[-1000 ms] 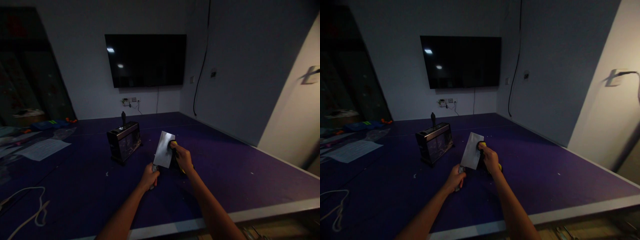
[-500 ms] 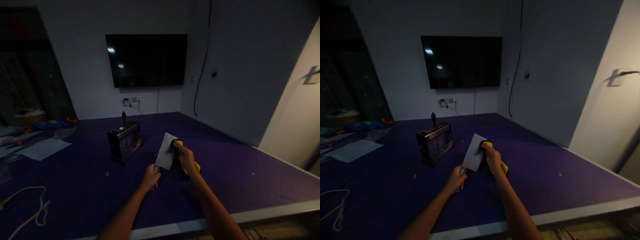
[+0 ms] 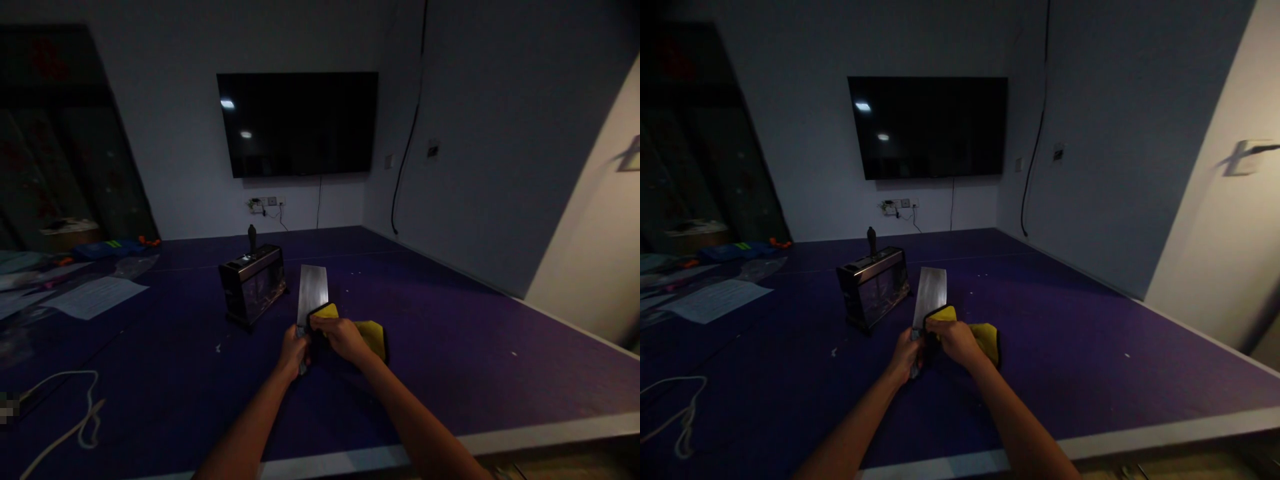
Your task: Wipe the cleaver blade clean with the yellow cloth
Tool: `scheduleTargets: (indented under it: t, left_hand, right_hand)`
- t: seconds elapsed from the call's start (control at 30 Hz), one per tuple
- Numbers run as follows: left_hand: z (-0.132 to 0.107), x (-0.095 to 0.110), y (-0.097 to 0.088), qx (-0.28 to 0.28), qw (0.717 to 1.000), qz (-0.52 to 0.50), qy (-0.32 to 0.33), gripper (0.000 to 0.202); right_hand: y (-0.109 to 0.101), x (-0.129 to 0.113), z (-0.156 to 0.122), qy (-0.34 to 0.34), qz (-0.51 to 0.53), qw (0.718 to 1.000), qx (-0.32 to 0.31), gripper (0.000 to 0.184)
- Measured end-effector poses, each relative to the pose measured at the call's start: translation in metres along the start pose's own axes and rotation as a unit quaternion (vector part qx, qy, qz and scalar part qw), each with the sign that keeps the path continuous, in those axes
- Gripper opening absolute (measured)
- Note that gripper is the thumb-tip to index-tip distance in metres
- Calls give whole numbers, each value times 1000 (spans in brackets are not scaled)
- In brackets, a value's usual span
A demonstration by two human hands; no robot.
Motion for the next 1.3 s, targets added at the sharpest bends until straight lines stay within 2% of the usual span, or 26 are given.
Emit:
scheduleTargets:
  t: [0.1,0.2,0.33,0.5,0.6,0.7,0.9,1.07,1.3]
  left_hand:
    - [-1,-1,4,-21,1000,20,4,15]
    - [-6,-5,9,-44,996,78,-8,13]
    - [-16,-9,18,-95,985,141,-27,19]
    - [-28,-7,27,-152,971,182,-17,19]
    - [-32,-6,29,-169,964,207,-12,19]
    - [-32,-6,29,-160,965,207,-9,19]
    - [-27,-13,26,-127,980,150,-24,17]
    - [-20,-14,22,-86,990,105,-37,16]
    - [-16,-4,14,-49,997,51,-36,12]
  right_hand:
    - [-4,6,1,21,-12,1000,16,59]
    - [-15,23,0,67,-41,995,63,57]
    - [-38,49,-5,126,-82,977,148,54]
    - [-71,72,-18,180,-124,946,239,52]
    - [-82,78,-24,192,-139,933,271,53]
    - [-83,75,-25,169,-153,931,285,56]
    - [-67,61,-16,147,-167,946,238,49]
    - [-43,46,-7,128,-157,966,158,48]
    - [-6,9,1,35,-84,995,35,56]
Point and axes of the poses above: each hand's wrist, its own z-axis towards the middle knuckle, its own y-axis out of the palm, x = y × z, the point moved 6 cm from there along z, towards the middle knuckle, and after that the axes turned 6 degrees about x, right-handed, at the moved point
